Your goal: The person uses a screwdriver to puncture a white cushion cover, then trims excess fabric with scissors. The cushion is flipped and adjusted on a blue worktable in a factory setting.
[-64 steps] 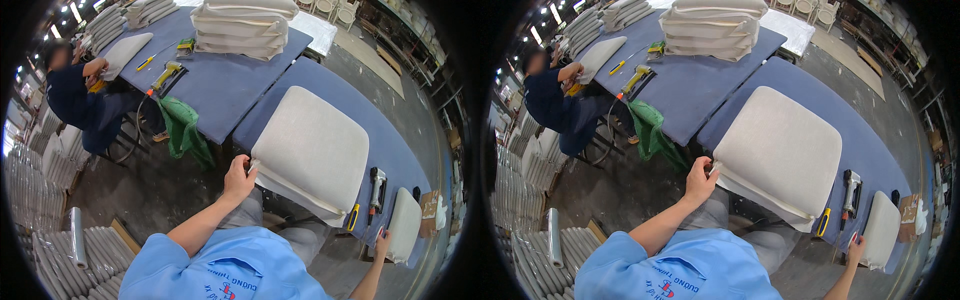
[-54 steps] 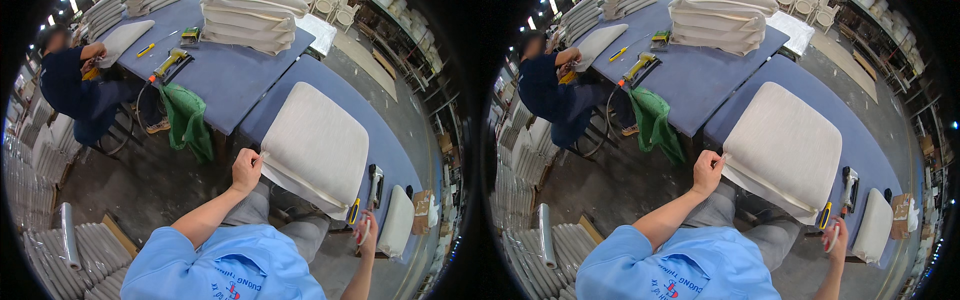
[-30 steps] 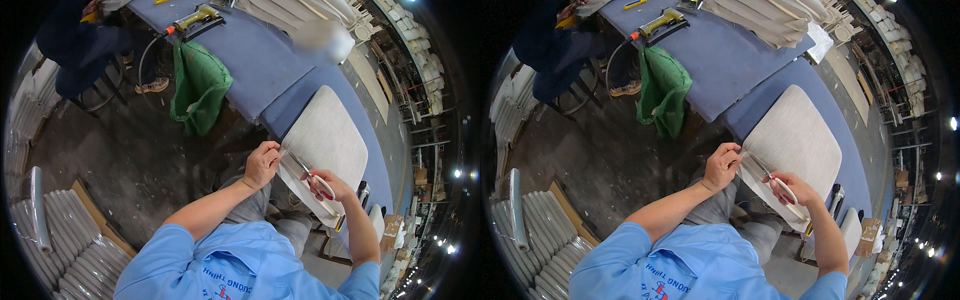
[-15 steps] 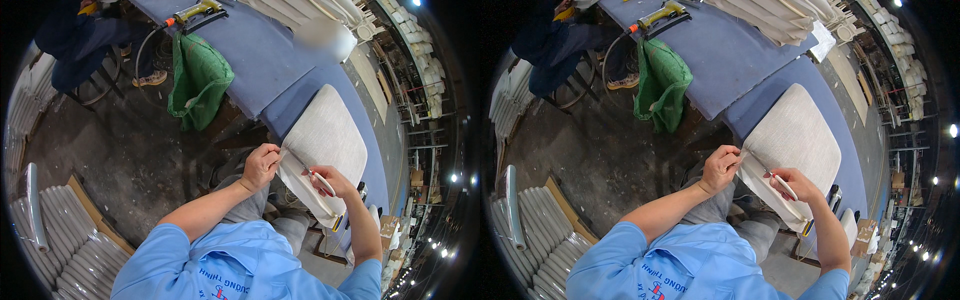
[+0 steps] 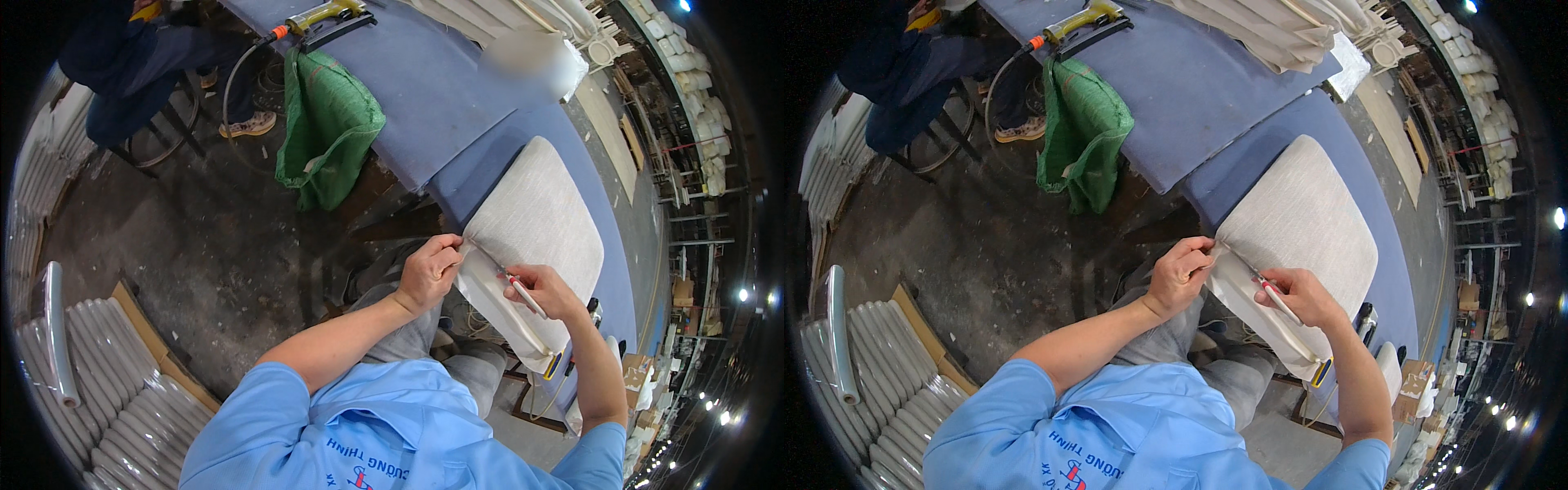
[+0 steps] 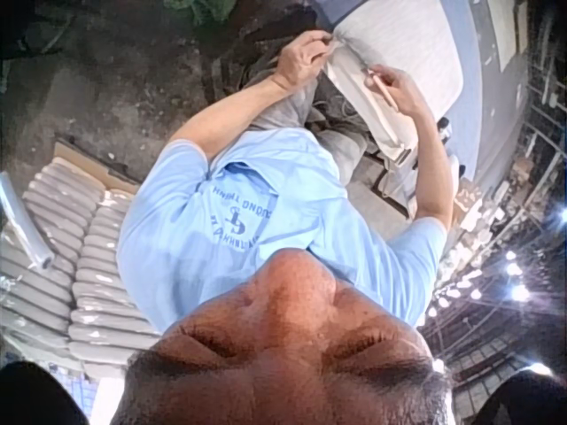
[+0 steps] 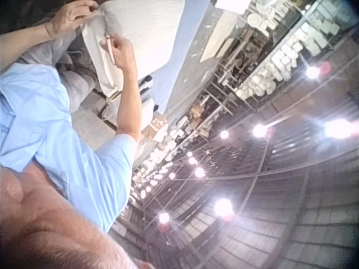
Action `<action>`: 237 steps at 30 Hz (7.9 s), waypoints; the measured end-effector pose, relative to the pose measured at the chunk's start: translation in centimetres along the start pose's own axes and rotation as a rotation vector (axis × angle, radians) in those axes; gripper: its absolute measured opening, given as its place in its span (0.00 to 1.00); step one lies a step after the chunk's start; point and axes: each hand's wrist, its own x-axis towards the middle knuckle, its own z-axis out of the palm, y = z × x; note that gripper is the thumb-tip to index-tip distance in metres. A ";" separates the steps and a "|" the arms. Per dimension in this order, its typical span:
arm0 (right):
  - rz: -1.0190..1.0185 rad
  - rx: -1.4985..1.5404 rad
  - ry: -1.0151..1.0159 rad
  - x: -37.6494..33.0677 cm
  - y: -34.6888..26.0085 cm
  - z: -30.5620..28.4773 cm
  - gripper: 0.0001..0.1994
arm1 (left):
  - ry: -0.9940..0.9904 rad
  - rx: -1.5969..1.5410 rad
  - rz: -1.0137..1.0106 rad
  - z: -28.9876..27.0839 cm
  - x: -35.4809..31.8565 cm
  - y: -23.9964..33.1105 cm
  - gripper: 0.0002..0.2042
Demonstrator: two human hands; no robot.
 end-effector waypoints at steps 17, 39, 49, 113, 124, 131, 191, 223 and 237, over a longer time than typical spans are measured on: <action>-0.062 -0.086 0.038 0.5 -0.5 0.3 0.30 | 0.006 -0.045 -0.011 0.1 -0.2 -0.3 0.04; 0.029 0.146 -0.094 -0.7 1.0 0.6 0.32 | 0.047 -0.056 -0.116 0.1 0.3 0.5 0.07; 0.043 0.236 -0.159 -0.6 0.5 0.7 0.29 | 0.058 -0.111 -0.113 0.3 1.4 -0.3 0.04; -0.085 0.775 -0.407 -3.1 0.6 3.2 0.41 | 0.053 -0.339 -0.349 1.0 1.5 -1.0 0.03; 0.064 0.296 -0.226 -1.4 -1.2 0.9 0.31 | 0.065 -0.169 -0.178 0.3 1.5 0.0 0.04; 0.110 0.296 -0.209 -0.2 -2.0 0.6 0.30 | 0.072 -0.183 -0.222 0.2 1.2 0.2 0.03; -0.106 0.622 -0.091 -5.7 8.0 6.2 0.29 | -0.070 -0.718 -1.150 0.7 1.6 5.2 0.13; -0.043 0.257 -0.133 -0.8 2.5 2.2 0.36 | -0.132 -0.835 -0.966 1.5 2.7 -0.8 0.04; -0.098 0.183 -0.042 -0.2 3.4 2.4 0.37 | -0.182 -0.880 -0.976 1.2 2.7 -1.3 0.04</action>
